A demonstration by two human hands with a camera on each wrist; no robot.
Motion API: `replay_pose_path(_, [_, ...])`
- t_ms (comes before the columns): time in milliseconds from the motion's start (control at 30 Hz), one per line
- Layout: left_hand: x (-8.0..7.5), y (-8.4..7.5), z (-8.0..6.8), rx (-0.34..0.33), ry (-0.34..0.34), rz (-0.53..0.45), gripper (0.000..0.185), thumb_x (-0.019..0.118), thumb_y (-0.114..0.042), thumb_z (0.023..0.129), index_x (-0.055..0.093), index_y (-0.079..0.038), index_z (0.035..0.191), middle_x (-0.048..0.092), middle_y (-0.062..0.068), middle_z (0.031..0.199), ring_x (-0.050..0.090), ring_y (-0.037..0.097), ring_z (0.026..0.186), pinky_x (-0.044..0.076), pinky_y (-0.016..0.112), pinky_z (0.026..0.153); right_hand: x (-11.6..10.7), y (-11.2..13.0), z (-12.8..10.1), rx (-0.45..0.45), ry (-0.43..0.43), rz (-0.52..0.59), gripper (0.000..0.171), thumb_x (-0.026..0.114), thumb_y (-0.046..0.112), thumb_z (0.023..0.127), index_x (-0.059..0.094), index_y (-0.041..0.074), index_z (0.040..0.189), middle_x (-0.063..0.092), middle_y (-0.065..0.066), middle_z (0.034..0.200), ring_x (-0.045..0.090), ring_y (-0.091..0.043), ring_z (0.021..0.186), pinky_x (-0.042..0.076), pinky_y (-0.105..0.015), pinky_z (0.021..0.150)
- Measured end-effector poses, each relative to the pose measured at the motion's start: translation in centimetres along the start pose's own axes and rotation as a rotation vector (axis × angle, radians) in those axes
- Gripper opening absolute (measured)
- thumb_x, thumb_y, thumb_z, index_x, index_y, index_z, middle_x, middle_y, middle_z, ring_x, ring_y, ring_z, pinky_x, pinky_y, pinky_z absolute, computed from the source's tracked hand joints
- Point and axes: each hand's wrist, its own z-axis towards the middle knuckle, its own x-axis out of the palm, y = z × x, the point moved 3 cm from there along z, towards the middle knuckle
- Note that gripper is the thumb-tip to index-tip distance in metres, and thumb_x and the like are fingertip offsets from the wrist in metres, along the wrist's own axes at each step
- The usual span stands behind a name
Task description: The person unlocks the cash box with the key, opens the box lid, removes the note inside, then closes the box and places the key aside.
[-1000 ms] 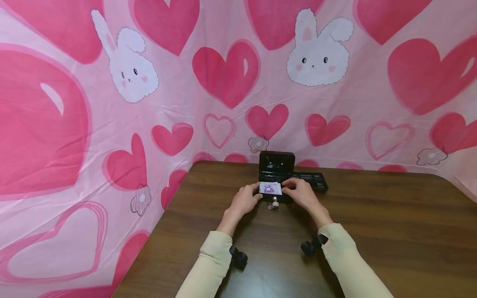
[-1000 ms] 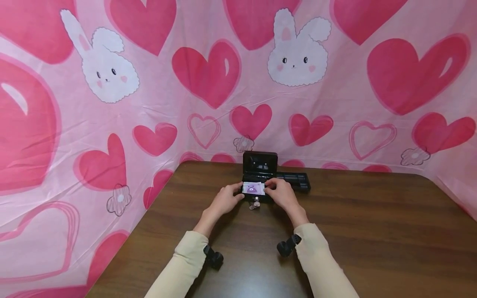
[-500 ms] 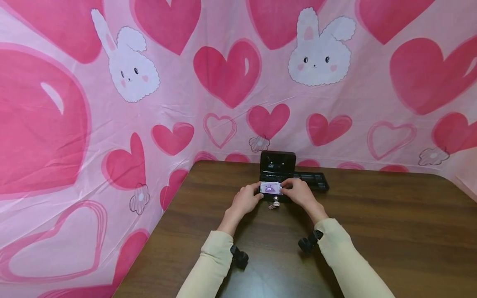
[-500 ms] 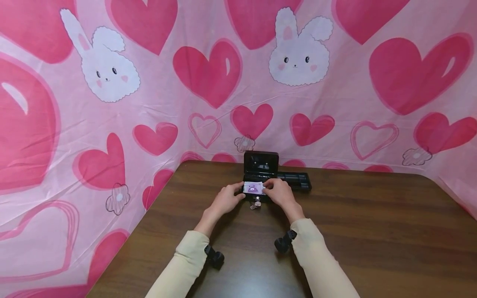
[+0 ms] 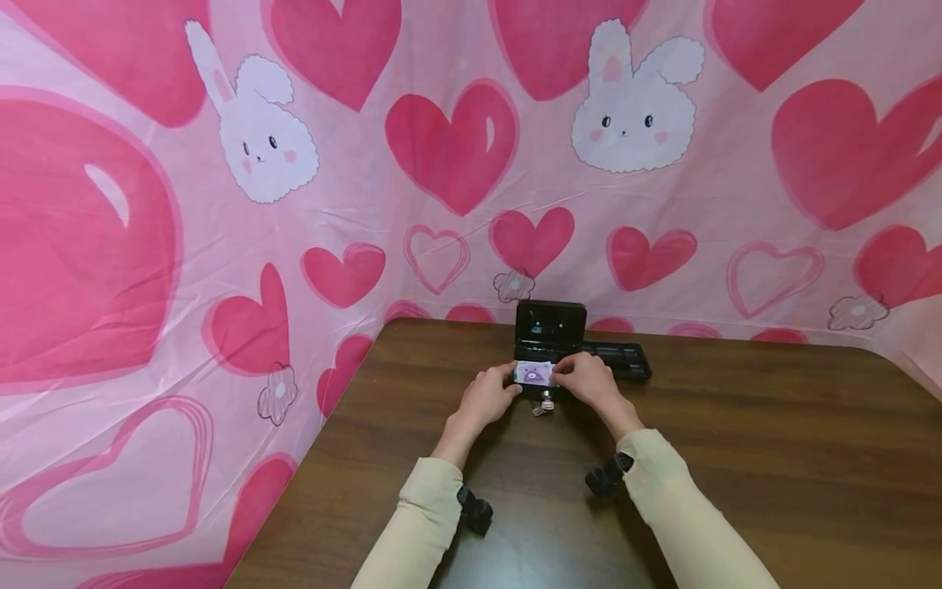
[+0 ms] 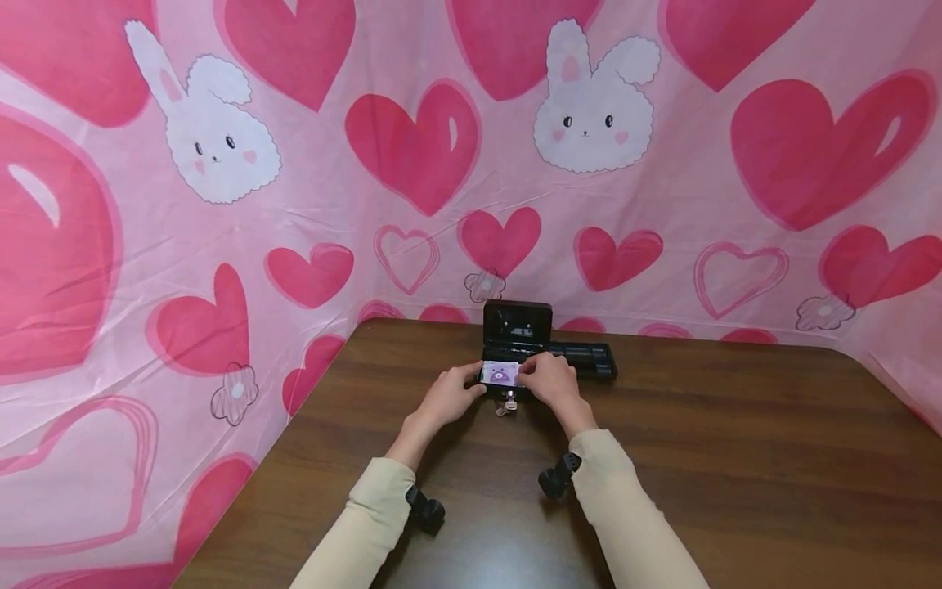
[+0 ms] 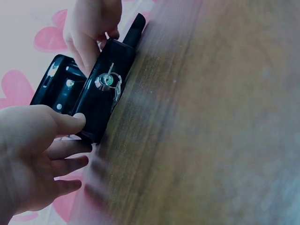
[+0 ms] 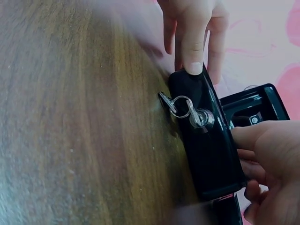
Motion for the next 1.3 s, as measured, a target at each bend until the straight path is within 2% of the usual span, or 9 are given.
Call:
replay_pose_path(133, [-0.1, 0.0, -0.1, 0.003, 0.006, -0.001, 0.049, 0.063, -0.022, 0.098, 0.052, -0.012, 0.145, 0.058, 0.009, 0.143, 0.059, 0.026, 0.127, 0.047, 0.048, 0.104, 0.1, 0.3, 0.0, -0.037, 0.006, 0.020, 0.025, 0.067, 0.021, 0.092, 0.075, 0.003, 0.108, 0.073, -0.017, 0.109, 0.064, -0.029, 0.095, 0.052, -0.050, 0.094])
replay_pose_path(300, [-0.1, 0.2, -0.2, 0.001, 0.008, 0.011, 0.049, 0.063, -0.023, 0.098, 0.053, -0.014, 0.145, 0.058, 0.008, 0.143, 0.059, 0.026, 0.128, 0.047, 0.048, 0.104, 0.4, 0.8, 0.1, -0.066, 0.000, 0.023, 0.024, 0.069, 0.019, 0.091, 0.076, 0.003, 0.107, 0.074, -0.017, 0.108, 0.065, -0.030, 0.098, 0.052, -0.050, 0.096])
replay_pose_path(467, [0.0, 0.2, -0.1, -0.001, 0.000, 0.008, 0.049, 0.063, -0.023, 0.098, 0.053, -0.014, 0.145, 0.058, 0.007, 0.143, 0.059, 0.025, 0.127, 0.048, 0.048, 0.103, 0.5, 1.0, -0.1, -0.066, -0.014, 0.083, 0.022, 0.070, 0.016, 0.090, 0.075, 0.003, 0.107, 0.074, -0.017, 0.106, 0.065, -0.028, 0.094, 0.053, -0.048, 0.094])
replay_pose_path(700, [0.0, 0.3, -0.2, 0.001, 0.005, -0.005, 0.049, 0.063, -0.022, 0.098, 0.053, -0.014, 0.145, 0.058, 0.008, 0.143, 0.059, 0.025, 0.127, 0.047, 0.048, 0.104, 0.5, 0.7, -0.3, -0.070, -0.066, 0.166, 0.019, 0.070, 0.011, 0.088, 0.076, 0.002, 0.104, 0.074, -0.016, 0.100, 0.063, -0.024, 0.087, 0.055, -0.042, 0.084])
replay_pose_path(967, [0.0, 0.4, -0.3, 0.007, 0.005, 0.003, 0.050, 0.064, -0.022, 0.097, 0.053, -0.015, 0.145, 0.057, 0.007, 0.144, 0.058, 0.025, 0.128, 0.047, 0.048, 0.104, 0.7, 0.3, -1.0, -0.037, -0.120, 0.248, 0.021, 0.069, 0.013, 0.090, 0.076, 0.004, 0.107, 0.072, -0.018, 0.112, 0.061, -0.027, 0.094, 0.054, -0.044, 0.086])
replay_pose_path(1067, [0.1, 0.4, -0.2, 0.008, 0.004, -0.009, 0.050, 0.064, -0.022, 0.097, 0.053, -0.016, 0.145, 0.057, 0.007, 0.145, 0.058, 0.026, 0.128, 0.047, 0.049, 0.104, 0.6, 0.2, -1.2, -0.038, -0.146, 0.267, 0.021, 0.069, 0.014, 0.091, 0.076, 0.003, 0.108, 0.073, -0.018, 0.110, 0.063, -0.027, 0.092, 0.054, -0.044, 0.086])
replay_pose_path(1300, [0.0, 0.6, -0.1, 0.010, 0.008, -0.039, 0.050, 0.064, -0.021, 0.097, 0.053, -0.014, 0.145, 0.059, 0.010, 0.142, 0.057, 0.027, 0.130, 0.046, 0.049, 0.106, 0.4, 0.0, -1.7, -0.044, -0.233, 0.291, 0.023, 0.070, 0.016, 0.090, 0.076, 0.006, 0.109, 0.074, -0.014, 0.101, 0.061, -0.025, 0.090, 0.051, -0.033, 0.080])
